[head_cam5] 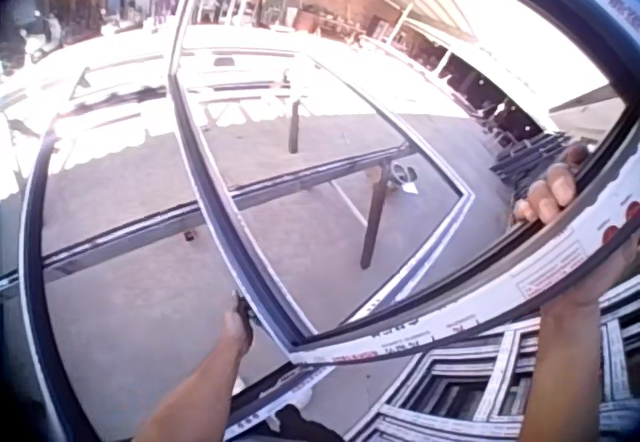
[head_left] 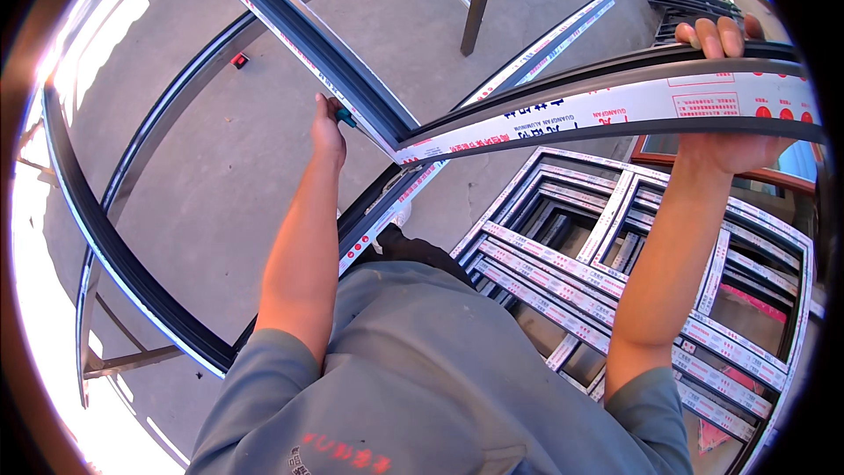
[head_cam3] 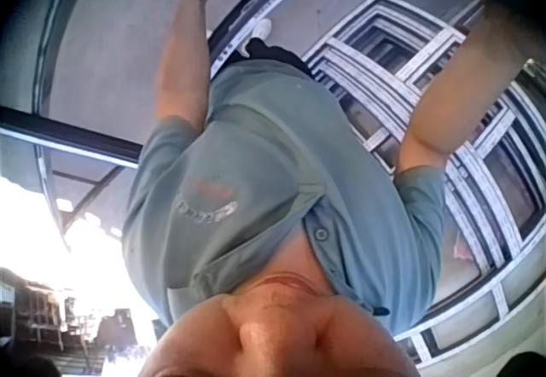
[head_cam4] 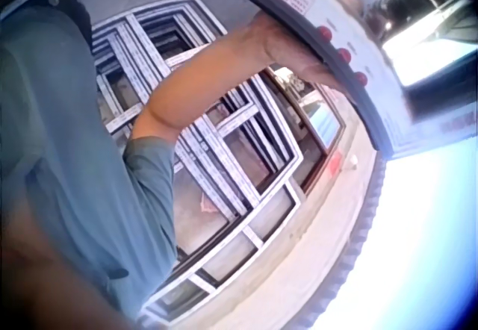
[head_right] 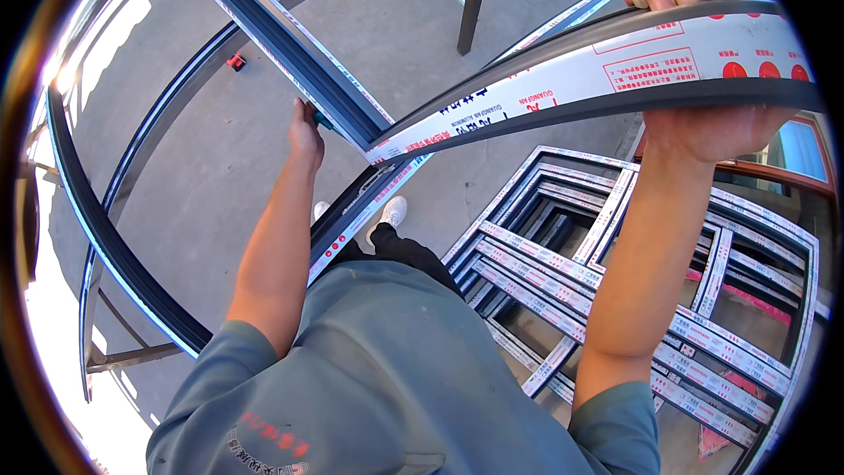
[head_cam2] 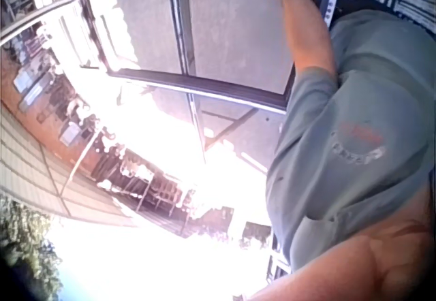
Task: The person assembles a large metal window frame by inserting a tool into the corner joints to secure them, moving around the large frame on the ground to reach different sections, and picking up screws and a drill from a bucket.
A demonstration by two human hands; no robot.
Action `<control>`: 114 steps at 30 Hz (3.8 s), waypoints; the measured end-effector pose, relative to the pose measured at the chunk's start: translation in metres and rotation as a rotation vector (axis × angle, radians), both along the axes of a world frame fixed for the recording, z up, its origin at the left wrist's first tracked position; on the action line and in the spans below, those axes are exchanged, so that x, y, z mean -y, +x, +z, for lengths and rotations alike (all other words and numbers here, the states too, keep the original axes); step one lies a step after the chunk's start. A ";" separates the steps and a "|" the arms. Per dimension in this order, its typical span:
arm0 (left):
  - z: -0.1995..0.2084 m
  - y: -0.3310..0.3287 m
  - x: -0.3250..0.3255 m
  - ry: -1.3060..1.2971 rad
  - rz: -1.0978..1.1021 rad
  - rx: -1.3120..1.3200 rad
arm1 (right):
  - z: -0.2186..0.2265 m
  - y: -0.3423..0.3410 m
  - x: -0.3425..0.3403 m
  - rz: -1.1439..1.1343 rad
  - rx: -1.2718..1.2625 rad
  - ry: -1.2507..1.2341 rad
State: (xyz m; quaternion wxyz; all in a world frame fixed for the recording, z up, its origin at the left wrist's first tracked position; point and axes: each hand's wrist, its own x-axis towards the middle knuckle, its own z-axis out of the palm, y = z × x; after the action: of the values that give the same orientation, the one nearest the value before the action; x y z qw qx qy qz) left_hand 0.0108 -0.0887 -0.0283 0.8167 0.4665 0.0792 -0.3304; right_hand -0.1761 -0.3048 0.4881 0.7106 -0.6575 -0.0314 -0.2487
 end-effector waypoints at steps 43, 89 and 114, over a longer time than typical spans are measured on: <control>0.021 0.000 -0.041 0.230 -0.415 0.712 | -0.003 0.008 -0.004 0.156 0.005 -0.001; 0.038 0.036 -0.013 0.827 -0.874 1.016 | -0.005 0.009 -0.005 0.133 0.042 -0.016; 0.071 0.061 -0.029 0.476 -1.016 0.695 | -0.005 0.007 -0.004 0.091 0.044 -0.003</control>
State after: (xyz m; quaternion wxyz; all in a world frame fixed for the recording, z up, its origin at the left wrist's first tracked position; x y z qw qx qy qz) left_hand 0.0721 -0.0594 0.0429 0.4117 0.6932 -0.3483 -0.4782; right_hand -0.1693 -0.3013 0.4834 0.7192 -0.6509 -0.0772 -0.2305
